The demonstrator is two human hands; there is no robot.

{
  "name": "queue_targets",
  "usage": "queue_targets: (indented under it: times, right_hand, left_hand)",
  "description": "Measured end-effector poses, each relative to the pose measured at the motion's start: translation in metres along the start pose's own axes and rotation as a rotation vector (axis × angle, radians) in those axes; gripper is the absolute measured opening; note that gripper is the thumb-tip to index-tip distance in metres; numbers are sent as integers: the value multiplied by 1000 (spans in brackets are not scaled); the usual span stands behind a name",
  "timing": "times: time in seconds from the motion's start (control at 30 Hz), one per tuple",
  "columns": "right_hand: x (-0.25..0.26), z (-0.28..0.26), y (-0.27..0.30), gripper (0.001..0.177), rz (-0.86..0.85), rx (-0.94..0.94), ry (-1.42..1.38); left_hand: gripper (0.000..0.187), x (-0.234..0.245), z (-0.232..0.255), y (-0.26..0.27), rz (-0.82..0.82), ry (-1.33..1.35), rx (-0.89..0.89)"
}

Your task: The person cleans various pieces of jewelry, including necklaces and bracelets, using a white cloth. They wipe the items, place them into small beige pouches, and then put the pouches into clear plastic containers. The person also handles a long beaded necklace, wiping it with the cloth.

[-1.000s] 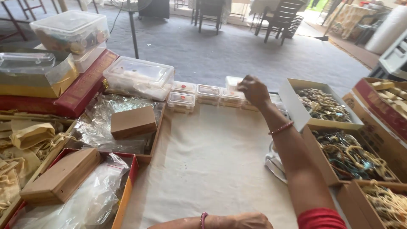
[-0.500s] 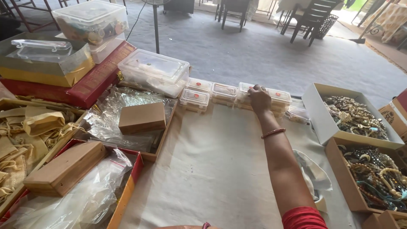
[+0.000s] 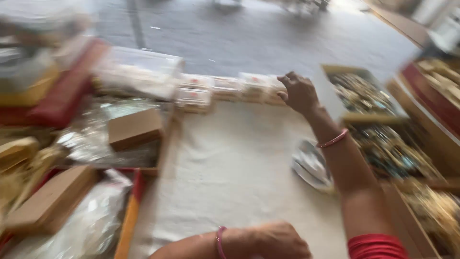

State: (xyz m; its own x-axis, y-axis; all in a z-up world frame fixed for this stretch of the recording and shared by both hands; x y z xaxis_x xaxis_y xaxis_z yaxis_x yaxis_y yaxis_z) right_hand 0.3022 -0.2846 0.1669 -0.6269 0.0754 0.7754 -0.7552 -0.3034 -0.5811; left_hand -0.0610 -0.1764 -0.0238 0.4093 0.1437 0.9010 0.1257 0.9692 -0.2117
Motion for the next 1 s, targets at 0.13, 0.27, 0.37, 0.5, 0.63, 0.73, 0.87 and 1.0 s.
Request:
queue_targets:
  times: [0.13,0.27,0.37,0.5,0.63,0.73,0.87,1.0]
  right_hand:
    - [85,95,114,55,-441,-151,119]
    - [192,187,249,64,-696,-456,218]
    - [233,253,354,70,-831,-662,247]
    - [250,292,456,63,-846,-736,180]
    - [233,297,524,39,-813,-757,56]
    - [208,297,559,40,-823,-836,-110]
    - [200,246,538,55,-903,-915,-217]
    - [173,253,520,70,-590,-831,-182]
  left_hand:
    - [47,13,-19,-10,-9,60,-62]
    - [46,21,-4,-13,8,33,-154]
    - [43,26,-4,-16,33,-5,-77]
    - [46,32,-4,-17,27,-84,42]
    - [47,36,-9,-15,64,-139,94]
    - [46,35,-14,-15,47,-141,147]
    - [45,37,-13,-14,72,-146,149]
    - [43,37,-17,-14,64,-130,180]
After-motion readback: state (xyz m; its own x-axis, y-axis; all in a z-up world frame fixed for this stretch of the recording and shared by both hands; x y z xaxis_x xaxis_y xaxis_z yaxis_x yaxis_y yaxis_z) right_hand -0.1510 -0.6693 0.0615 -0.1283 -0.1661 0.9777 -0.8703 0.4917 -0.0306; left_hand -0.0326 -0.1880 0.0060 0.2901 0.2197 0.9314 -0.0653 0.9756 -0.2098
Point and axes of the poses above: each hand's wrist, its own y-axis away from the middle knuckle, its own x-axis out of the back of the hand, z = x × y, the point moved 9 cm from there along -y, towards the middle knuckle
